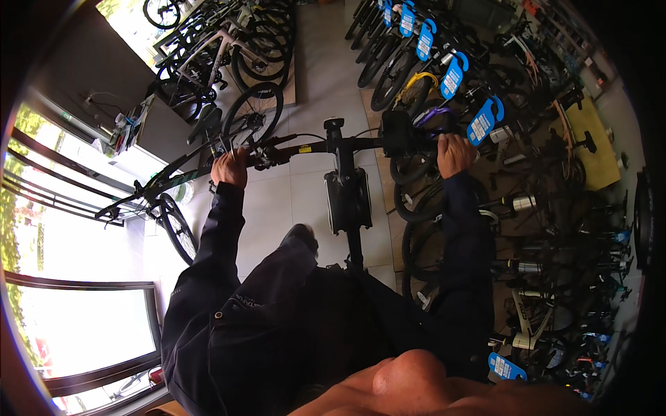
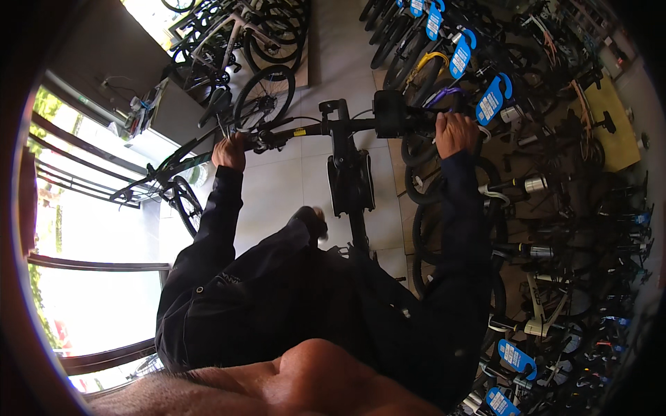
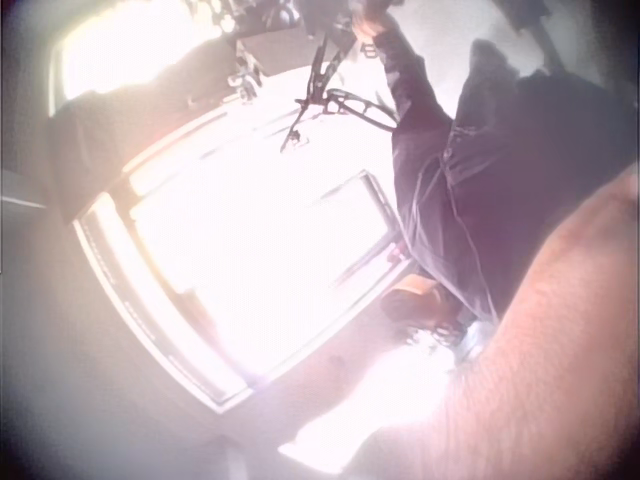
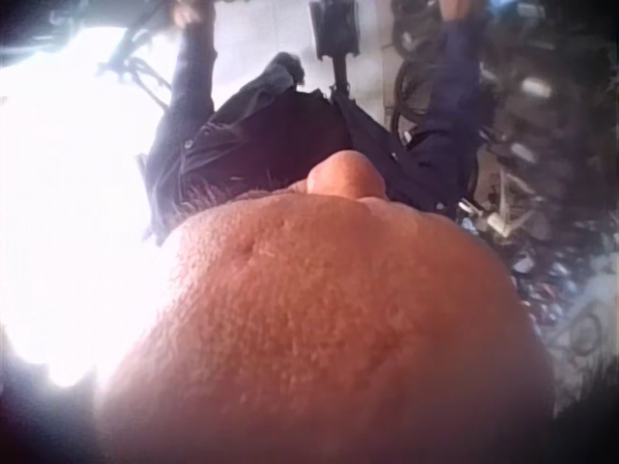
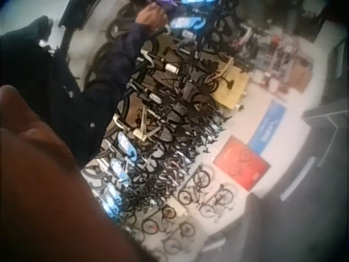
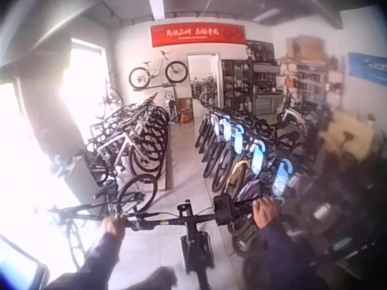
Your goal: The person adjusts the bicycle seat and then the handlebar stem using an Allen key. They tighten bolts on the seat post and later on the handlebar stem while holding the components steady.
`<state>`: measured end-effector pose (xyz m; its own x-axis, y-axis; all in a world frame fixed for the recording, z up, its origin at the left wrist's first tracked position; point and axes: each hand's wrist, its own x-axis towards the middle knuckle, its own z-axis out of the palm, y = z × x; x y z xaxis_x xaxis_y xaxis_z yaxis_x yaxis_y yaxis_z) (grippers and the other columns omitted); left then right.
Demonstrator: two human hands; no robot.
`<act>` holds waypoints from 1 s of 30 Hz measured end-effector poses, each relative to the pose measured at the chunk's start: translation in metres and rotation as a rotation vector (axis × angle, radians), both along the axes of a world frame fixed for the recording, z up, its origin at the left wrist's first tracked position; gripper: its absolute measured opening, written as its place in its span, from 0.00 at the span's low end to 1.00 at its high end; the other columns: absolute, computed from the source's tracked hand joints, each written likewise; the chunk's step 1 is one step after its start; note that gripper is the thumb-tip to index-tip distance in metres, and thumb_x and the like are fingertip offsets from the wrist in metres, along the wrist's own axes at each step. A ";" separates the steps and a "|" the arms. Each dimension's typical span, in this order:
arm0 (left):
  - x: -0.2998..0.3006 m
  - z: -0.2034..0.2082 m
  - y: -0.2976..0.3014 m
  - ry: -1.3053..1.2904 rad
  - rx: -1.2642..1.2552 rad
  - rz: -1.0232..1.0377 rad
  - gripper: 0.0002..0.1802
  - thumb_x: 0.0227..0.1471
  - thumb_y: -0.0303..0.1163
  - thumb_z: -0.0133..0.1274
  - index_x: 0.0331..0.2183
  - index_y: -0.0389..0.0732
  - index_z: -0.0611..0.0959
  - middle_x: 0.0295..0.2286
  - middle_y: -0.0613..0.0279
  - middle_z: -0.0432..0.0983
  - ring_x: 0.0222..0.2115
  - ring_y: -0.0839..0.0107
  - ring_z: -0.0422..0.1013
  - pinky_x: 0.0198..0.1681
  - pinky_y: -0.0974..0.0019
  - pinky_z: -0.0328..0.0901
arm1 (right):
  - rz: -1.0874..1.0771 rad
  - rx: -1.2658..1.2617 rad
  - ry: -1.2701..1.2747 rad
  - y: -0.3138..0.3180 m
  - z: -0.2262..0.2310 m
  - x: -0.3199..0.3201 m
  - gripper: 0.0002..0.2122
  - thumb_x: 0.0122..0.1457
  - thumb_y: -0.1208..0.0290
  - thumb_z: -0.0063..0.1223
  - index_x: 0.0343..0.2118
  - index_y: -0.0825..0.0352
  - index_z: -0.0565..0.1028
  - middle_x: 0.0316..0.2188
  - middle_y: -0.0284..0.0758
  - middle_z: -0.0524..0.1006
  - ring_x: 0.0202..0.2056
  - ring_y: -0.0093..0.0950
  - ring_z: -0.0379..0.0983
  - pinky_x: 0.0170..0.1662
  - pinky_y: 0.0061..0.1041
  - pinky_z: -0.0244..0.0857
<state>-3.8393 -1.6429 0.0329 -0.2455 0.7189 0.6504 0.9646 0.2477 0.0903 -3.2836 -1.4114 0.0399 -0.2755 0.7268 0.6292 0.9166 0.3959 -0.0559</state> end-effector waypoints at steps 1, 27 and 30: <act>0.000 0.003 0.005 0.008 -0.013 -0.009 0.21 0.66 0.44 0.48 0.23 0.48 0.81 0.22 0.58 0.79 0.28 0.53 0.77 0.36 0.50 0.69 | 0.013 0.043 0.015 -0.006 -0.002 0.005 0.19 0.72 0.57 0.45 0.29 0.63 0.80 0.29 0.38 0.78 0.34 0.42 0.74 0.42 0.45 0.68; 0.060 -0.010 -0.036 -0.082 0.038 0.122 0.21 0.65 0.45 0.51 0.23 0.46 0.83 0.21 0.58 0.78 0.28 0.55 0.76 0.38 0.51 0.67 | 0.086 0.109 0.033 0.028 0.009 0.012 0.15 0.69 0.62 0.47 0.28 0.63 0.78 0.29 0.37 0.79 0.34 0.43 0.74 0.43 0.47 0.69; 0.058 -0.004 -0.025 -0.042 0.058 0.094 0.19 0.64 0.42 0.53 0.22 0.46 0.82 0.19 0.58 0.76 0.25 0.55 0.75 0.38 0.52 0.68 | 0.032 0.053 0.018 0.021 0.006 0.022 0.15 0.69 0.61 0.47 0.27 0.63 0.79 0.29 0.37 0.80 0.34 0.44 0.74 0.41 0.48 0.68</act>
<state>-3.7816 -1.6683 0.0285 -0.3384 0.6529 0.6776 0.9323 0.3304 0.1473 -3.2616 -1.3906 0.0455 -0.2863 0.6832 0.6718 0.9025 0.4278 -0.0505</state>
